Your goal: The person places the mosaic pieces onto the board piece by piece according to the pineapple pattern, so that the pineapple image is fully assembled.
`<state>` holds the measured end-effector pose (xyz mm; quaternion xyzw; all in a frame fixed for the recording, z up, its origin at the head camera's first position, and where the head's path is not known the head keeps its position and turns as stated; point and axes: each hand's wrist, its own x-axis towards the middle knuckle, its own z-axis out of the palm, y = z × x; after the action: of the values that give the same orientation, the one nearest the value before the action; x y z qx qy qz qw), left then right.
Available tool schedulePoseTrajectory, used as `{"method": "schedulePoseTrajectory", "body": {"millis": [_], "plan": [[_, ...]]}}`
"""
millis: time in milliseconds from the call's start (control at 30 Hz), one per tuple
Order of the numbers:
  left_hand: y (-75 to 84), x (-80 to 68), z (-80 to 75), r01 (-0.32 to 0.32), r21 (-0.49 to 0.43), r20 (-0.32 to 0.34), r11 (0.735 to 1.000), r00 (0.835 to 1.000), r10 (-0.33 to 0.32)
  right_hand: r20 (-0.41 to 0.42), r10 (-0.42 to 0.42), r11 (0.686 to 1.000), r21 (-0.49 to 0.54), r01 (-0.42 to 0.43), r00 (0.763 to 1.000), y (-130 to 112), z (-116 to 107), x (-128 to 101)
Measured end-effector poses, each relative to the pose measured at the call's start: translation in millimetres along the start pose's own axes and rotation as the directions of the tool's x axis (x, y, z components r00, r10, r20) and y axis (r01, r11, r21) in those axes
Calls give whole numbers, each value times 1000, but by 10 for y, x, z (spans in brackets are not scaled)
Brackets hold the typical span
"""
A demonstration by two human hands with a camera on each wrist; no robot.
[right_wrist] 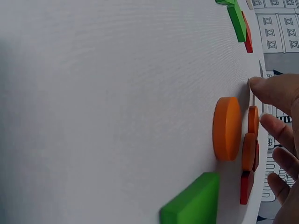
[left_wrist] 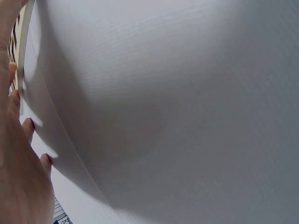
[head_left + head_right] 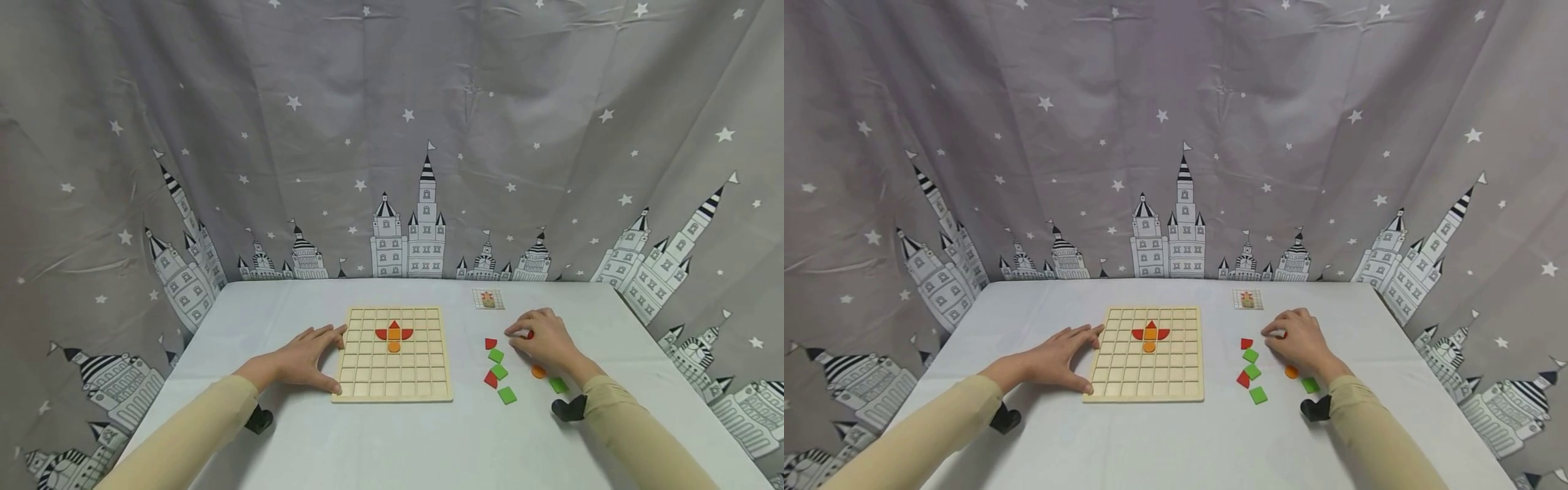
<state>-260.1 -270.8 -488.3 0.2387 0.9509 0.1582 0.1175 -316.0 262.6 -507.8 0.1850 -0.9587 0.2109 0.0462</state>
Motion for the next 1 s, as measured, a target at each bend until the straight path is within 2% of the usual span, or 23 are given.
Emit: {"method": "schedulePoseTrajectory", "body": {"millis": [233, 500, 833, 1000], "plan": [[20, -7, -18, 3, 2, 1, 1000, 1000, -3, 29, -42, 995, 91, 39, 999, -138, 68, 65], [33, -19, -29, -9, -9, 5, 1000, 1000, 9, 50, -120, 992, 49, 117, 992, -289, 145, 117], [54, -12, -31, 18, -2, 8, 1000, 1000, -18, -35, -52, 998, -45, 51, 998, -332, 129, 131], [42, -8, -25, 9, -3, 7, 1000, 1000, -9, -33, -27, 999, -34, 26, 999, -298, 128, 120]]}}
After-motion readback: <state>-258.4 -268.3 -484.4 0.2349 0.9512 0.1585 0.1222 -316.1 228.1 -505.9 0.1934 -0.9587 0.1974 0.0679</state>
